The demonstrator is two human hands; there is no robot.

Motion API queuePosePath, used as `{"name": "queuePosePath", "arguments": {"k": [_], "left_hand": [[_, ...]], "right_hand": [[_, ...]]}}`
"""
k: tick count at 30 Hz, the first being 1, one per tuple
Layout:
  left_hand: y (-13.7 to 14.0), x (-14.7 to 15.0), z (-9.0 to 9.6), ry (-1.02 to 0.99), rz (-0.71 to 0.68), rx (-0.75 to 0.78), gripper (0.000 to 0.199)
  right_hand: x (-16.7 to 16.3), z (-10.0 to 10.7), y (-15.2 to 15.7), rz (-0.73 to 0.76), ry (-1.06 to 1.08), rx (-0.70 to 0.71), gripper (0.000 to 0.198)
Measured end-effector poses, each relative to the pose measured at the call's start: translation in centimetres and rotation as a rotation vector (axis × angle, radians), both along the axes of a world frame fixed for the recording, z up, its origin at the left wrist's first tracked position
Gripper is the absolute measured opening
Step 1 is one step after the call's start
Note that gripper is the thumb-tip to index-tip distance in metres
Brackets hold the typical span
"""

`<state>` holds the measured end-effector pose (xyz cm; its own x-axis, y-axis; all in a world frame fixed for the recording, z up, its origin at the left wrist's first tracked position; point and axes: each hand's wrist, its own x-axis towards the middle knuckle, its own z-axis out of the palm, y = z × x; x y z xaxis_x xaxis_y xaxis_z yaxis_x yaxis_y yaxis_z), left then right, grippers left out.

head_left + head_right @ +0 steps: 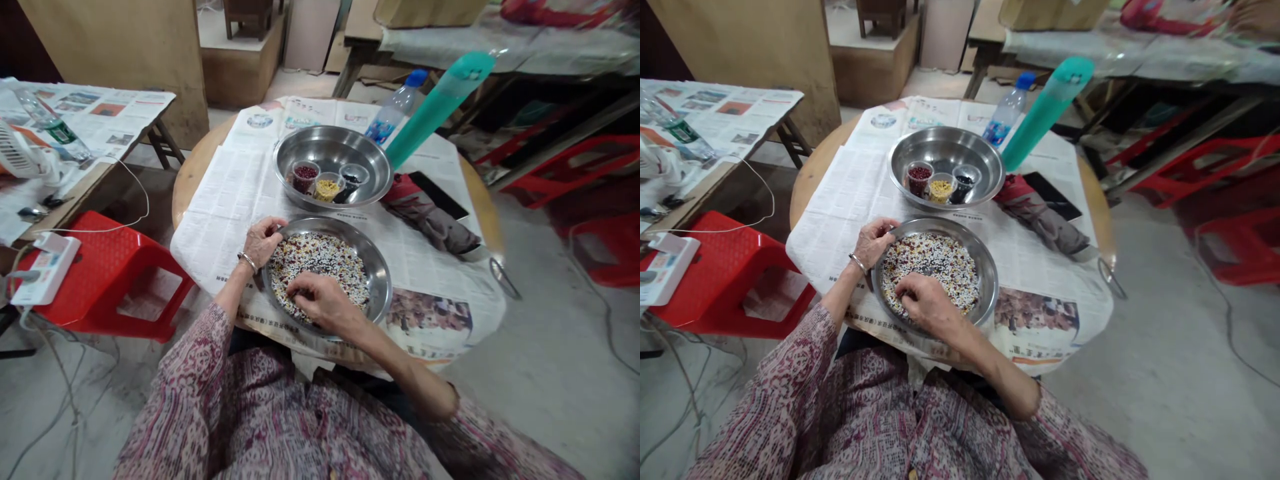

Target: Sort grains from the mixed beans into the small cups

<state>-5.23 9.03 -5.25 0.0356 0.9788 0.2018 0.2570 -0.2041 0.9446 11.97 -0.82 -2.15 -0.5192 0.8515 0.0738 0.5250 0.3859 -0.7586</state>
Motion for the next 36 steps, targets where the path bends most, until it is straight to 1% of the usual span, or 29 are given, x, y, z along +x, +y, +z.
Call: {"name": "queuePosePath", "arguments": {"k": [3, 6, 8, 12, 14, 15, 16, 18, 21, 24, 26, 29, 32, 34, 36], "left_hand": [[0.0, 0.0, 0.0, -0.005, 0.001, -0.004, 0.028], [0.0, 0.0, 0.0, -0.007, 0.002, 0.008, 0.026], [0.0, 0.0, 0.0, -0.005, 0.004, 0.015, 0.027], [0.1, 0.0, -0.1, -0.014, 0.003, -0.003, 0.027], [0.1, 0.1, 0.0, -0.022, 0.005, -0.008, 0.027], [0.1, 0.1, 0.0, -0.023, 0.006, -0.008, 0.027], [0.1, 0.0, 0.0, -0.021, 0.007, -0.008, 0.027], [0.1, 0.0, 0.0, -0.016, 0.007, -0.008, 0.027], [0.1, 0.0, -0.1, -0.009, 0.002, -0.002, 0.026], [0.1, -0.1, -0.2, -0.006, -0.003, 0.002, 0.026], [0.1, 0.0, -0.2, -0.010, -0.005, 0.003, 0.026], [0.1, 0.0, -0.1, -0.008, 0.000, 0.003, 0.026], [0.1, 0.1, -0.2, -0.006, 0.004, -0.002, 0.027], [0.1, 0.1, -0.3, -0.020, -0.002, -0.006, 0.028], [0.1, 0.0, -0.3, -0.034, -0.014, -0.006, 0.028]], "right_hand": [[-0.4, -0.4, -1.3, 0.120, -0.076, 0.162, 0.028], [0.5, -1.0, -1.1, 0.123, -0.194, 0.258, 0.025], [2.0, -1.2, -0.2, 0.043, -0.262, 0.278, 0.024], [5.0, -1.4, 2.0, -0.252, -0.322, 0.320, 0.032], [5.4, -1.4, 2.7, -0.349, -0.312, 0.340, 0.029], [5.2, -1.4, 2.9, -0.363, -0.299, 0.340, 0.027], [4.7, -1.4, 3.0, -0.352, -0.281, 0.333, 0.027], [3.2, -1.5, 3.0, -0.281, -0.240, 0.314, 0.029], [1.0, -1.6, 2.8, -0.161, -0.190, 0.269, 0.021], [-0.2, -1.6, 2.9, -0.114, -0.155, 0.205, 0.021], [-0.5, -1.4, 3.3, -0.078, -0.128, 0.200, 0.023], [-1.0, -0.8, 4.0, 0.063, -0.134, 0.273, 0.023], [-1.8, -0.3, 5.0, 0.191, -0.216, 0.395, 0.014], [-2.1, -0.2, 5.7, 0.202, -0.282, 0.451, 0.011], [-1.8, -0.3, 6.3, 0.171, -0.361, 0.472, 0.013]]}}
